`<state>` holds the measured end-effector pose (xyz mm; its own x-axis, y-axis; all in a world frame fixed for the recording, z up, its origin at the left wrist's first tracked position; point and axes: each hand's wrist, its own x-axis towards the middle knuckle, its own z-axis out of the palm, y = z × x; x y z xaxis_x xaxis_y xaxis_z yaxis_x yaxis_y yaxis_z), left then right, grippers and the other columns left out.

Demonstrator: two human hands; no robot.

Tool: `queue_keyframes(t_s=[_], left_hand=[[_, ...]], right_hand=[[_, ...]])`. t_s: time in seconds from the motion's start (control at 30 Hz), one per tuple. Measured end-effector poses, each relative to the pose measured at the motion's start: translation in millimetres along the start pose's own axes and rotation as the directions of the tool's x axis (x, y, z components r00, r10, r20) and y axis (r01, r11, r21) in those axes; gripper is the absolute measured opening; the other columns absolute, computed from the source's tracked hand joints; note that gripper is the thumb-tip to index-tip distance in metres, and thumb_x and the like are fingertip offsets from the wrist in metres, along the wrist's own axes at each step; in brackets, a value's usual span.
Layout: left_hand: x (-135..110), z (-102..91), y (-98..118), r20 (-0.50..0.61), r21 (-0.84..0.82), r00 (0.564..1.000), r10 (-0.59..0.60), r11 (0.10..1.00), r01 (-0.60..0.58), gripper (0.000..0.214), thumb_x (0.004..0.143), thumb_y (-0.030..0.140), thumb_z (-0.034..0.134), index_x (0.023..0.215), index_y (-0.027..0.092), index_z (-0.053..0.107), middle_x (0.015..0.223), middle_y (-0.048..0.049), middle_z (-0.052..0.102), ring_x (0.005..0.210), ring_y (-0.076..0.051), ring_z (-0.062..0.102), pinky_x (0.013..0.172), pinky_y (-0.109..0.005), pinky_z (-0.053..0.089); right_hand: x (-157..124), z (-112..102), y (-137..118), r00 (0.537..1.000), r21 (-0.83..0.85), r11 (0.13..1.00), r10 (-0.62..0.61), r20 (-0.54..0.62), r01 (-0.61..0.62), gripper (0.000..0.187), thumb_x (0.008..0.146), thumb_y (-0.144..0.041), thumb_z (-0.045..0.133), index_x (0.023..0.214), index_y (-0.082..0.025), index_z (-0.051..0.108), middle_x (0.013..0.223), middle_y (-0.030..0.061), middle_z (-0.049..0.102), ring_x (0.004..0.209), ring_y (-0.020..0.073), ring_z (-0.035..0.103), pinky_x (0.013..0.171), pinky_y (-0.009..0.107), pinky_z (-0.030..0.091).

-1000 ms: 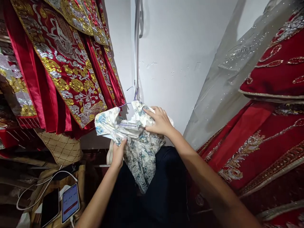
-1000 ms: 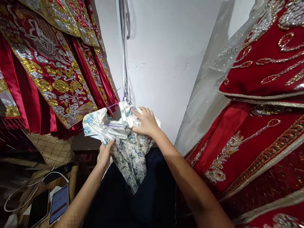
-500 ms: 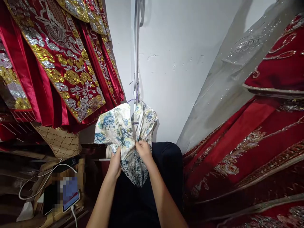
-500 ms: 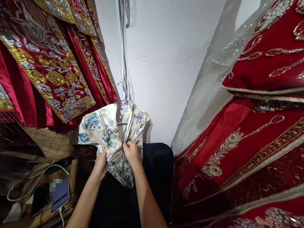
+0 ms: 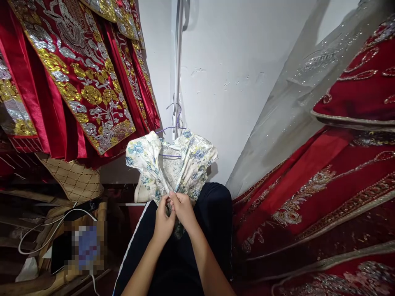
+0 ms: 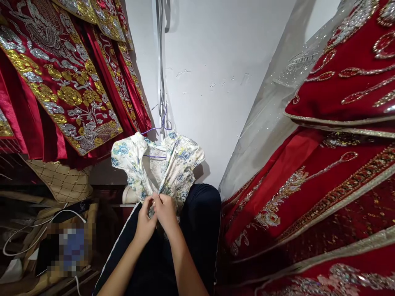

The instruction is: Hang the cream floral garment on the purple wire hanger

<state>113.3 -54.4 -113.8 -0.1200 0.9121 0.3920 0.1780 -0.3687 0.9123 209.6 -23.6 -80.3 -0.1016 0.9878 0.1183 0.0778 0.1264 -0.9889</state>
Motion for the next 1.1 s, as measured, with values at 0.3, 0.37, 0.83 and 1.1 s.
queue_keyframes(t_s=[0.3,0.37,0.83,1.1], left_hand=[[11.9,-8.1,8.7,0.079,0.045,0.997,0.02,0.999,-0.024,0.013,0.092,0.029,0.051,0.092,0.021,0.062,0.086,-0.0041,0.064,0.083,-0.021,0.062,0.079,-0.031,0.047],[10.9,-10.6,7.9,0.086,0.096,0.996,0.03,0.995,-0.039,0.016,0.092,0.031,0.052,0.088,0.021,0.062,0.085,-0.0047,0.063,0.085,-0.022,0.062,0.079,-0.032,0.046],[28.9,-21.2,3.2,0.33,0.281,0.939,0.099,0.939,-0.198,0.014,0.09,0.021,0.047,0.077,0.021,0.053,0.076,-0.003,0.056,0.072,-0.02,0.054,0.068,-0.029,0.039],[72.3,-37.9,54.5,0.378,0.244,0.918,0.123,0.943,-0.227,0.023,0.084,0.016,0.057,0.104,0.021,0.066,0.089,-0.0054,0.065,0.082,-0.021,0.061,0.075,-0.03,0.045]], right_hand=[[-8.9,-14.9,-17.1,0.975,0.321,0.924,0.173,0.14,-0.21,0.029,0.08,-0.043,0.062,0.069,-0.017,0.059,0.057,-0.0021,0.053,0.046,0.0081,0.035,0.045,0.023,0.022],[4.9,-22.6,-27.0,0.973,0.352,0.908,0.197,0.12,-0.227,0.03,0.077,-0.044,0.064,0.068,-0.016,0.06,0.054,-0.0031,0.052,0.043,0.0066,0.032,0.042,0.023,0.018],[120.6,-49.9,-153.8,0.997,0.525,0.847,-0.059,-0.059,0.081,0.021,0.072,-0.032,0.072,0.071,-0.013,0.063,0.053,-0.0048,0.05,0.038,0.002,0.034,0.034,0.017,0.018],[95.6,-49.8,-156.5,0.974,0.343,0.911,-0.21,-0.091,0.228,0.025,0.079,-0.038,0.065,0.073,-0.014,0.065,0.054,-0.0025,0.054,0.041,0.0041,0.039,0.039,0.018,0.025]])
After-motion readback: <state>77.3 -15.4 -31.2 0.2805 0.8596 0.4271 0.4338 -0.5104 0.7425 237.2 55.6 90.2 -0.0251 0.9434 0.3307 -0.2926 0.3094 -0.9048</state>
